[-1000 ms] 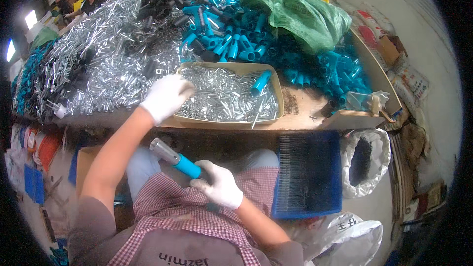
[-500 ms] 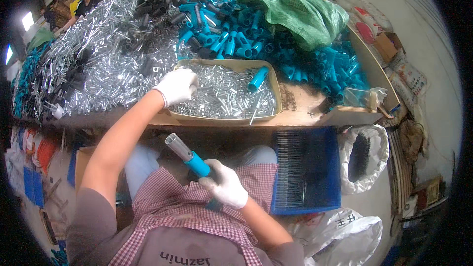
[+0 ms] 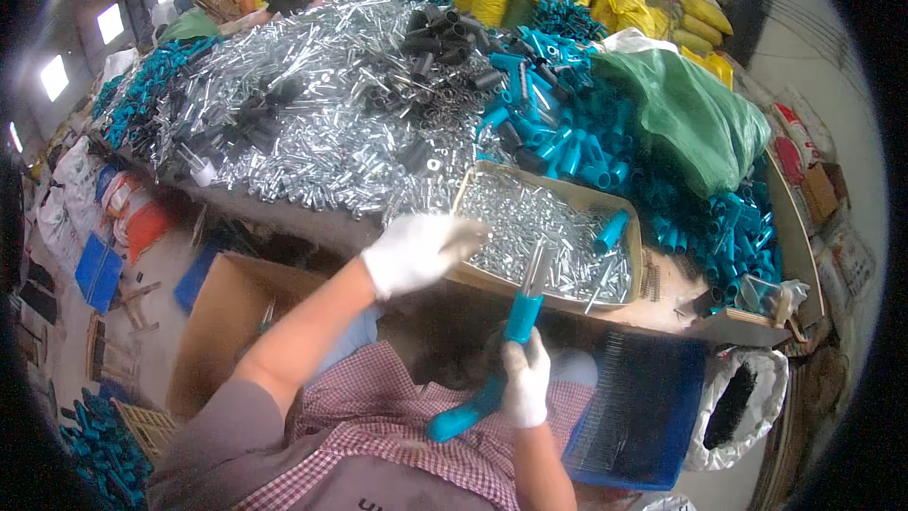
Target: Assembling various metal and plastic hardware components at a workbench.
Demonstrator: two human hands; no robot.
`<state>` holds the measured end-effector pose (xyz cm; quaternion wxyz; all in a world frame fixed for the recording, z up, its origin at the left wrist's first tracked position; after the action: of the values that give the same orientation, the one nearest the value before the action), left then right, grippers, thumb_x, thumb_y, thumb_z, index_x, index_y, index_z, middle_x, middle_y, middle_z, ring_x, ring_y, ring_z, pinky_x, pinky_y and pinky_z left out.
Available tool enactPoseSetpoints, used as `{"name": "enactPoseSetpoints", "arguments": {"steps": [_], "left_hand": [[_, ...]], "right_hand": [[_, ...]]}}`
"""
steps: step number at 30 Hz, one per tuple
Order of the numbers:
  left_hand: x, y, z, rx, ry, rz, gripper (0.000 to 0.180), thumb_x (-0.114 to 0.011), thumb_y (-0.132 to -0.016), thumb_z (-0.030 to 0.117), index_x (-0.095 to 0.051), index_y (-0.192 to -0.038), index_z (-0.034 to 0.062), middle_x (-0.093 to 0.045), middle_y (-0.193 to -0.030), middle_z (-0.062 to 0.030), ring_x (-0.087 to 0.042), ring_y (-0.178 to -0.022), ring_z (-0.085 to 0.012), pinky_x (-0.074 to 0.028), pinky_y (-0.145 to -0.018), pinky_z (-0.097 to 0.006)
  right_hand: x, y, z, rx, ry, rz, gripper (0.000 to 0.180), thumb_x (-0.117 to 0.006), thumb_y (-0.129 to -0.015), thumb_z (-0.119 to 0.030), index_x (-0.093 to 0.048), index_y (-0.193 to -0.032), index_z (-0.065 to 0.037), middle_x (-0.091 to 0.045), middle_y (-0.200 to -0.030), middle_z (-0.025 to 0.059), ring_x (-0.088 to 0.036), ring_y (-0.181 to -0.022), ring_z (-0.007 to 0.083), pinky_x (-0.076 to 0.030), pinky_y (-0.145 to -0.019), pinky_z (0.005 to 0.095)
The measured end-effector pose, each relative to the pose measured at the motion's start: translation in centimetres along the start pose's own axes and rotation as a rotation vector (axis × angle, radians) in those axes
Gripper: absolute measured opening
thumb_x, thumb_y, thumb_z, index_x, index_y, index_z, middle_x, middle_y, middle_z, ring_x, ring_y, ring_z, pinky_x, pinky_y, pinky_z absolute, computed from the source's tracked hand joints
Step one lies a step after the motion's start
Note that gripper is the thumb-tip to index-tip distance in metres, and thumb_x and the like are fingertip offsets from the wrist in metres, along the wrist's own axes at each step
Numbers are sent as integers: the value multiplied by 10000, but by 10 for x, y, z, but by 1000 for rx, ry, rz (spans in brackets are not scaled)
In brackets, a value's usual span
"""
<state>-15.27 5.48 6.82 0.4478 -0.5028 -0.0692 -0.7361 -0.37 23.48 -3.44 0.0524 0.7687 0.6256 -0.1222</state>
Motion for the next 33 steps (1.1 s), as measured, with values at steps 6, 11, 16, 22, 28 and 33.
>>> {"name": "enactPoseSetpoints", "arguments": {"steps": [6, 11, 16, 22, 28, 33], "left_hand": [[-6, 89, 11, 114, 371, -67, 231, -658, -885, 292, -714, -945, 77, -670, -909, -139, -659, -890, -336, -519, -773, -415], [-10, 129, 22, 252, 531, -100, 137, -678, -875, 159, -706, -912, 30, -632, -815, -115, -646, -780, -267, -499, -696, -339], [-30, 138, 17, 317, 694, -84, 151, -654, -894, 145, -678, -876, -3, -661, -814, -90, -630, -769, -165, -494, -703, -310], [-41, 138, 24, 293, 783, -168, 189, -631, -941, 181, -669, -887, 4, -665, -756, -70, -598, -700, -118, -489, -657, -284], [-38, 135, 25, 338, 802, -187, 260, -622, -966, 251, -659, -876, 9, -625, -725, -33, -543, -681, -79, -468, -627, -271], [-51, 138, 25, 339, 928, -124, 306, -632, -968, 294, -645, -862, 7, -566, -704, 14, -492, -655, -65, -429, -591, -254]], "right_hand": [[-26, 8, 16, -164, 37, -32, 429, -560, -953, -280, -512, -1284, -12, -610, -1001, 51, -580, -864, 114, -485, -771, 256], [-54, 3, 15, -36, -22, -212, 723, -528, -950, -573, -439, -1372, 8, -591, -1027, 60, -569, -886, 126, -475, -803, 267], [-61, 9, -7, -75, -98, -246, 941, -533, -848, -749, -401, -1389, 10, -578, -1015, 73, -561, -879, 124, -470, -794, 268], [-57, 17, -14, -83, -100, -242, 930, -639, -806, -705, -405, -1375, -7, -570, -994, 74, -542, -851, 115, -465, -769, 272], [-58, 17, -19, -142, -69, -227, 825, -803, -771, -445, -416, -1365, -24, -568, -990, 62, -531, -848, 109, -461, -767, 268], [-58, 18, -15, -143, -101, -204, 757, -824, -771, -326, -425, -1341, -28, -570, -982, 57, -528, -844, 102, -462, -756, 263]]}}
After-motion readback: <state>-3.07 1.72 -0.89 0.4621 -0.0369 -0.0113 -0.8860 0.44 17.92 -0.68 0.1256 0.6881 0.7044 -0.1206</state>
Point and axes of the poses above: each hand's wrist, its own y-axis away from the middle knuckle, its own x-axis out of the back of the hand, z = x × y, the point moved 2 cm from there along -y, towards the middle knuckle
